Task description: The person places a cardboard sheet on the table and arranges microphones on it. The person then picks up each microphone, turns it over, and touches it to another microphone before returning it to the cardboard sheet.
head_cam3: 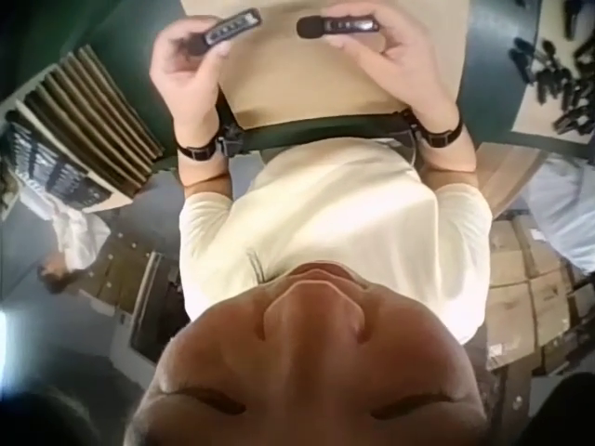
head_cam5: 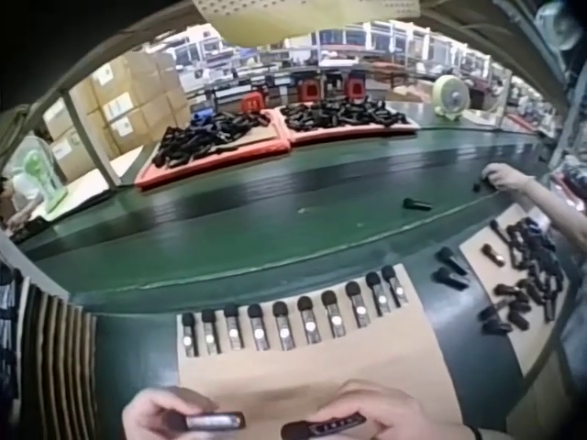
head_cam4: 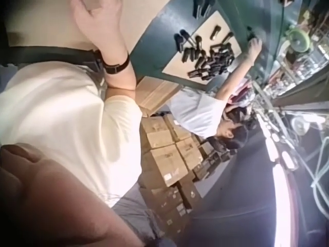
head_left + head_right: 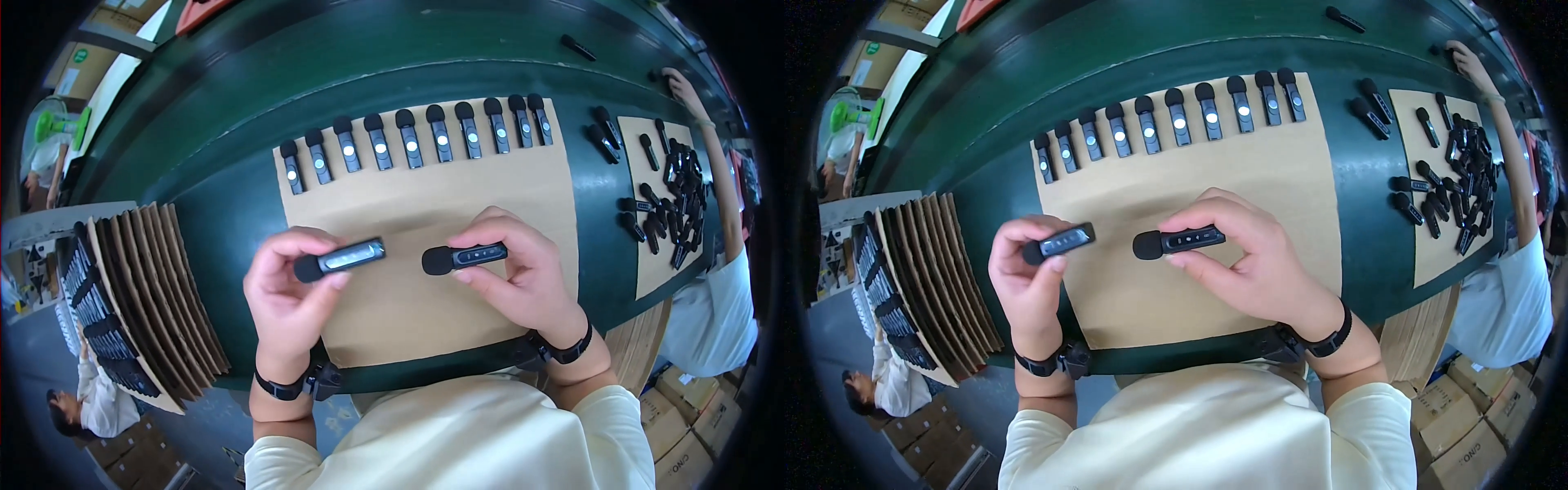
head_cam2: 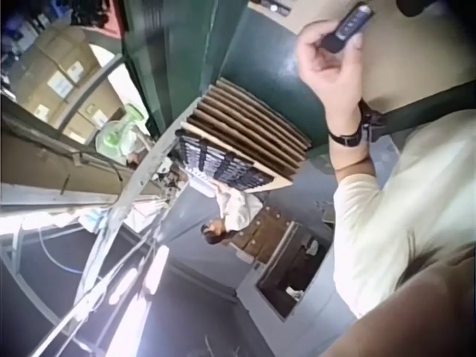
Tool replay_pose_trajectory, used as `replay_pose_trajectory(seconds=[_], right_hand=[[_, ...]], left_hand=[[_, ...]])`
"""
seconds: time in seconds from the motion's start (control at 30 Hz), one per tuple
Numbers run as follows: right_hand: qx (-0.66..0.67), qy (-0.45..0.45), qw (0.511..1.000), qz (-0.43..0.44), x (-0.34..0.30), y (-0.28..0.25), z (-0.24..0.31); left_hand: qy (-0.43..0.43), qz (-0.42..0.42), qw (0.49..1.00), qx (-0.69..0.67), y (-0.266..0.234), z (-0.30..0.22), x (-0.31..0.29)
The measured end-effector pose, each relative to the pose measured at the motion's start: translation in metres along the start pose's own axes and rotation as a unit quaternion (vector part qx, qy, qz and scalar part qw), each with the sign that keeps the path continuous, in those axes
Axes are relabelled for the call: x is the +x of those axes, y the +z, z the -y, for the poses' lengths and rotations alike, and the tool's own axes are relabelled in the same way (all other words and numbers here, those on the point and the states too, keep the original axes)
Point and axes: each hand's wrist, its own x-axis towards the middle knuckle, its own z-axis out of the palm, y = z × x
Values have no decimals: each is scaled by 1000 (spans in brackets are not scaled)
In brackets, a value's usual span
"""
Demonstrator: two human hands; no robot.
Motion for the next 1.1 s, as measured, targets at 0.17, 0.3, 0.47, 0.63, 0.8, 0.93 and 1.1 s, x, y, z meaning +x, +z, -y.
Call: replay_pose_trajectory(seconds=[0.17,0.3,0.47,0.63,0.8,0.93,1.1], right_hand=[[-61,-48,997,-3,-6,-2,2],[-80,-54,995,1,-6,-3,4],[-88,-76,993,-9,-2,-1,4],[-110,-109,988,-7,-1,-2,2],[-115,-120,986,1,-1,-3,5],[-112,-118,987,-1,-2,-3,3],[-112,-114,987,-13,-4,-1,3]], left_hand=[[19,78,997,20,13,7,-6],[43,114,992,36,13,6,-4],[63,131,988,54,13,8,0],[86,140,984,70,11,11,-1],[106,139,982,76,12,10,-1],[108,139,982,73,13,12,-2],[98,129,984,76,14,10,-2]])
